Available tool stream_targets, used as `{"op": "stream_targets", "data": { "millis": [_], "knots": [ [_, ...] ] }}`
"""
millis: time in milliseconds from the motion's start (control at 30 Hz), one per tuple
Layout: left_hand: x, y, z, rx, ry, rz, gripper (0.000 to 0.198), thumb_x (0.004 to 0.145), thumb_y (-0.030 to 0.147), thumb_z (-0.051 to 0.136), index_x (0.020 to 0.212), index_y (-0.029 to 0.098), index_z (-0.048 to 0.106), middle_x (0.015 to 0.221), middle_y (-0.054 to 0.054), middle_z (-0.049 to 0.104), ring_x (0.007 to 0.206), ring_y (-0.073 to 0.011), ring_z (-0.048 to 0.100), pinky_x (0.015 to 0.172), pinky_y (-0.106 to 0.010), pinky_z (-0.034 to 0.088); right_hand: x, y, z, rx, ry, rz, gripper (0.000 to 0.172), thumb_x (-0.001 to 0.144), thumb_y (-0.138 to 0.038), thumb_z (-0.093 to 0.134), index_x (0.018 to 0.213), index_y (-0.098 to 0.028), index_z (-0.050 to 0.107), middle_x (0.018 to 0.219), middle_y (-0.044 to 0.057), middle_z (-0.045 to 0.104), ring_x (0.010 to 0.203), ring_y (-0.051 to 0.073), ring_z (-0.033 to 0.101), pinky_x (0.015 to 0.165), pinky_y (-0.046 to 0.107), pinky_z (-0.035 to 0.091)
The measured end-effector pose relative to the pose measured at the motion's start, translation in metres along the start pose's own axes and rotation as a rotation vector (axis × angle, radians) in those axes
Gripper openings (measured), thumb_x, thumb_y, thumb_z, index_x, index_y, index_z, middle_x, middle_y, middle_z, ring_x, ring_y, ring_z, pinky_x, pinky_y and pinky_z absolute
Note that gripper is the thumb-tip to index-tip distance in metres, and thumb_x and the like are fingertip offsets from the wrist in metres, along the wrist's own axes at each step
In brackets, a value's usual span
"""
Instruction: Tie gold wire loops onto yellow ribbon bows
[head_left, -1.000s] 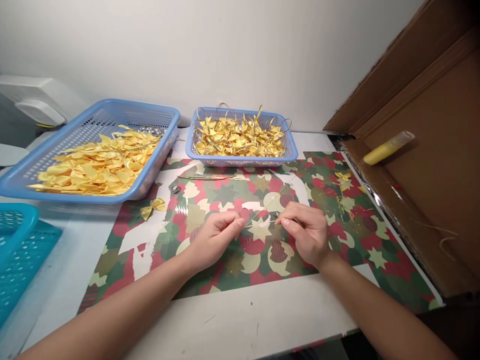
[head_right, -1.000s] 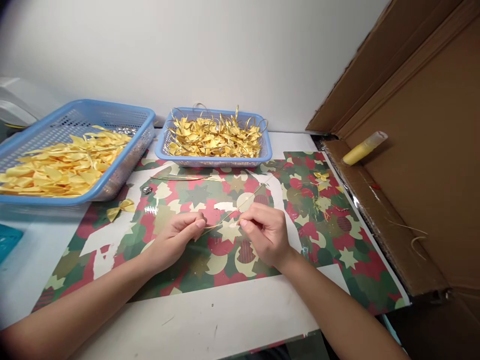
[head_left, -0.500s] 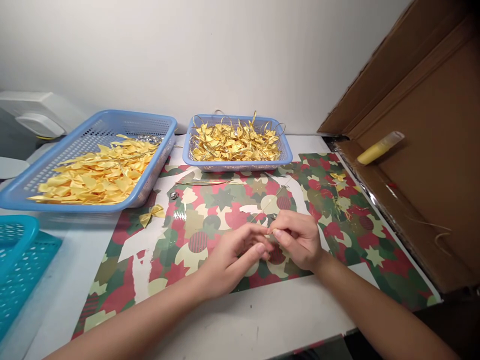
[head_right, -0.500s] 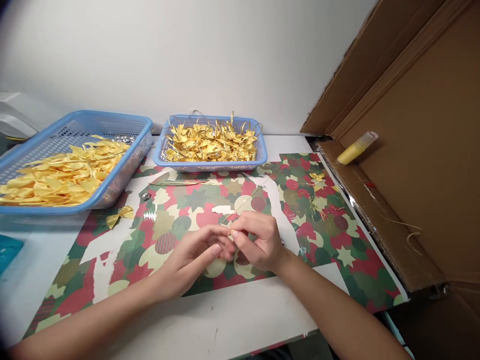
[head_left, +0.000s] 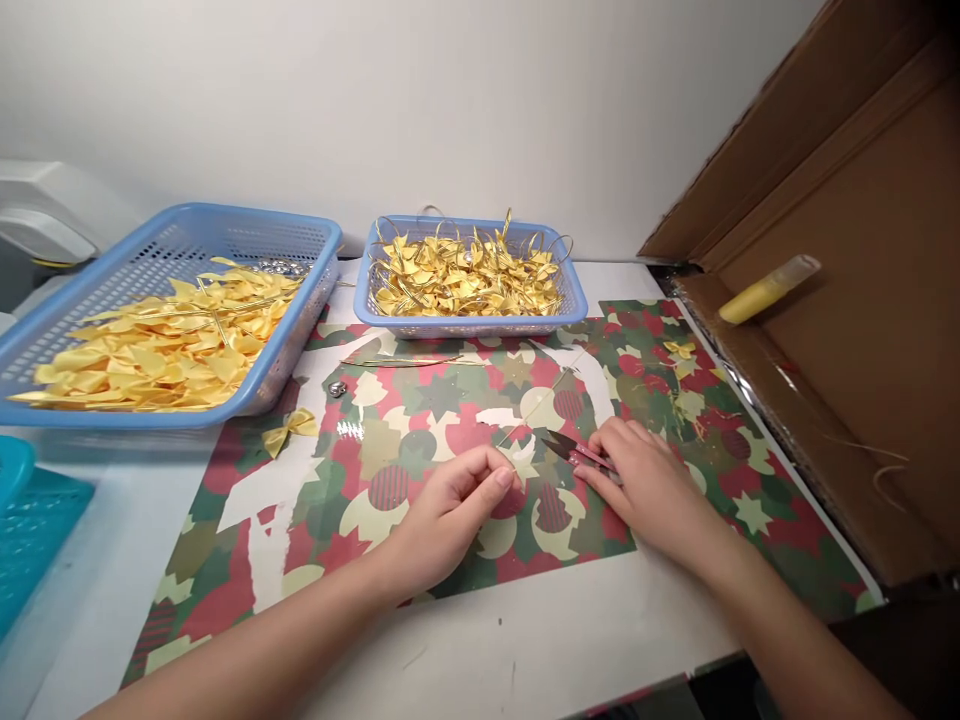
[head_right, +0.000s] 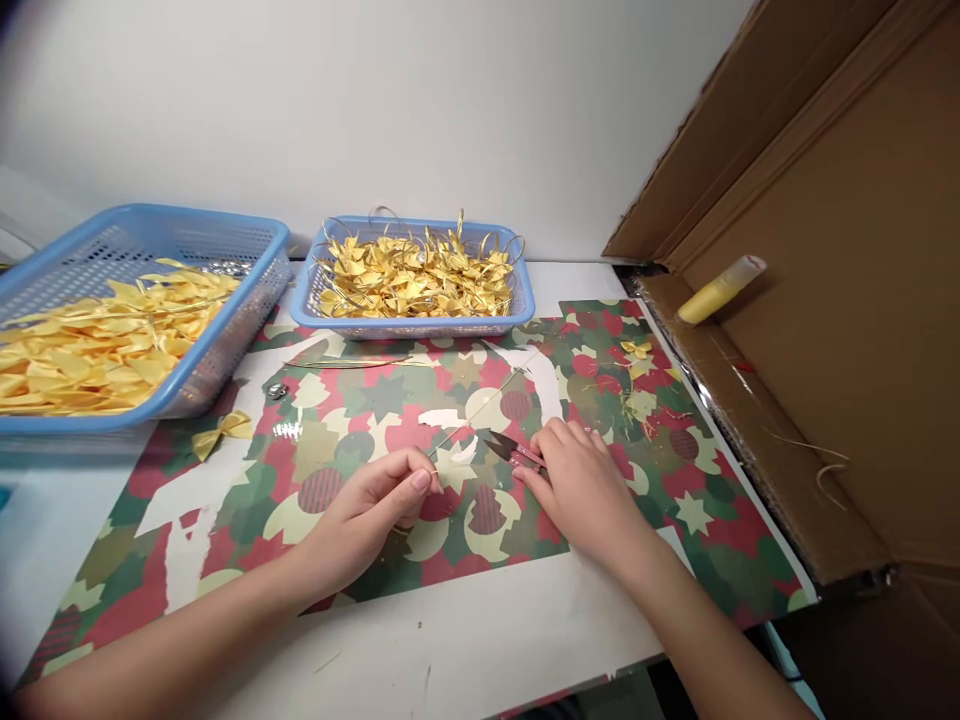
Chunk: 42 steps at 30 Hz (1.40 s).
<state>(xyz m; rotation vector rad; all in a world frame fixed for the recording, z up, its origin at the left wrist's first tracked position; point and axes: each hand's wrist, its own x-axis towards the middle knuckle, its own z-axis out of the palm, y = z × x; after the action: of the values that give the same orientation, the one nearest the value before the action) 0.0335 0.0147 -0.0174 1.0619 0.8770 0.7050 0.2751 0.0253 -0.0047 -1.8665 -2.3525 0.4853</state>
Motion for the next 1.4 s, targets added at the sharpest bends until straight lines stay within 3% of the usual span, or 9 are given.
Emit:
{"op": "stream_targets", "data": {
  "millis": [133, 233, 333, 433, 600, 833, 1067, 1400],
  "knots": [
    [0.000, 0.001, 0.000, 0.001, 0.017, 0.004, 0.032, 0.094, 0.045, 0.050, 0.078, 0.018, 0.052, 0.064, 0.006, 0.039, 0.057, -0.0085, 0.030, 0.051, -0.022, 0.026, -0.013, -0.005, 0.006, 0.187, 0.070, 0.053, 0.022, 0.097, -0.030, 0.042, 0.078, -0.021, 0.048, 0.083, 0.005, 0.059, 0.078, 0.021, 0.052, 0.071, 0.035, 0.039],
    [0.001, -0.001, 0.000, -0.005, 0.028, 0.002, 0.032, 0.094, 0.045, 0.050, 0.079, 0.018, 0.053, 0.064, 0.005, 0.041, 0.056, -0.0085, 0.031, 0.051, -0.021, 0.027, -0.029, -0.014, 0.004, 0.572, 0.068, 0.145, 0.024, 0.100, -0.038, 0.039, 0.084, -0.022, 0.046, 0.077, 0.002, 0.057, 0.069, 0.017, 0.050, 0.064, 0.030, 0.038],
    [0.001, -0.002, 0.000, -0.009, 0.035, 0.026, 0.031, 0.094, 0.045, 0.050, 0.078, 0.018, 0.054, 0.063, 0.005, 0.044, 0.056, -0.0085, 0.034, 0.051, -0.021, 0.029, -0.047, -0.033, 0.006, 1.031, -0.093, 0.263, 0.033, 0.099, -0.051, 0.039, 0.083, -0.022, 0.041, 0.065, -0.003, 0.042, 0.058, 0.011, 0.038, 0.056, 0.025, 0.030],
    [0.001, -0.002, 0.001, -0.002, 0.045, 0.047, 0.031, 0.094, 0.044, 0.051, 0.077, 0.018, 0.054, 0.063, 0.004, 0.045, 0.056, -0.0088, 0.037, 0.050, -0.021, 0.030, -0.055, -0.055, 0.019, 1.393, -0.293, 0.360, 0.042, 0.096, -0.062, 0.037, 0.093, -0.021, 0.046, 0.065, -0.005, 0.032, 0.056, 0.009, 0.026, 0.053, 0.024, 0.020],
    [0.000, 0.000, 0.001, -0.001, 0.045, 0.064, 0.030, 0.094, 0.043, 0.050, 0.077, 0.018, 0.055, 0.061, 0.004, 0.046, 0.054, -0.0087, 0.037, 0.049, -0.021, 0.031, -0.055, -0.076, 0.040, 1.739, -0.308, 0.480, 0.049, 0.088, -0.066, 0.052, 0.089, -0.017, 0.054, 0.070, -0.004, 0.033, 0.056, 0.006, 0.023, 0.054, 0.024, 0.016],
    [0.001, -0.002, 0.001, 0.007, 0.008, 0.069, 0.030, 0.095, 0.041, 0.051, 0.077, 0.017, 0.054, 0.064, 0.004, 0.049, 0.055, -0.0078, 0.039, 0.050, -0.020, 0.032, -0.054, -0.083, 0.045, 1.825, -0.309, 0.475, 0.042, 0.089, -0.061, 0.054, 0.090, -0.019, 0.051, 0.069, -0.005, 0.028, 0.055, 0.006, 0.020, 0.052, 0.022, 0.016],
    [0.000, 0.000, 0.000, 0.032, -0.046, 0.071, 0.029, 0.096, 0.040, 0.050, 0.078, 0.017, 0.056, 0.072, -0.001, 0.061, 0.060, -0.0095, 0.047, 0.054, -0.021, 0.037, -0.046, -0.092, 0.048, 1.804, -0.234, 0.503, 0.048, 0.083, -0.066, 0.059, 0.085, -0.019, 0.048, 0.067, -0.006, 0.026, 0.053, 0.005, 0.015, 0.049, 0.022, 0.011],
    [0.001, -0.001, 0.000, 0.059, -0.047, 0.091, 0.031, 0.095, 0.041, 0.050, 0.078, 0.017, 0.058, 0.073, -0.001, 0.061, 0.063, -0.0104, 0.049, 0.057, -0.022, 0.039, -0.043, -0.095, 0.047, 1.792, -0.188, 0.553, 0.052, 0.078, -0.068, 0.063, 0.083, -0.018, 0.048, 0.065, -0.007, 0.025, 0.052, 0.004, 0.014, 0.048, 0.021, 0.009]
  ]
}}
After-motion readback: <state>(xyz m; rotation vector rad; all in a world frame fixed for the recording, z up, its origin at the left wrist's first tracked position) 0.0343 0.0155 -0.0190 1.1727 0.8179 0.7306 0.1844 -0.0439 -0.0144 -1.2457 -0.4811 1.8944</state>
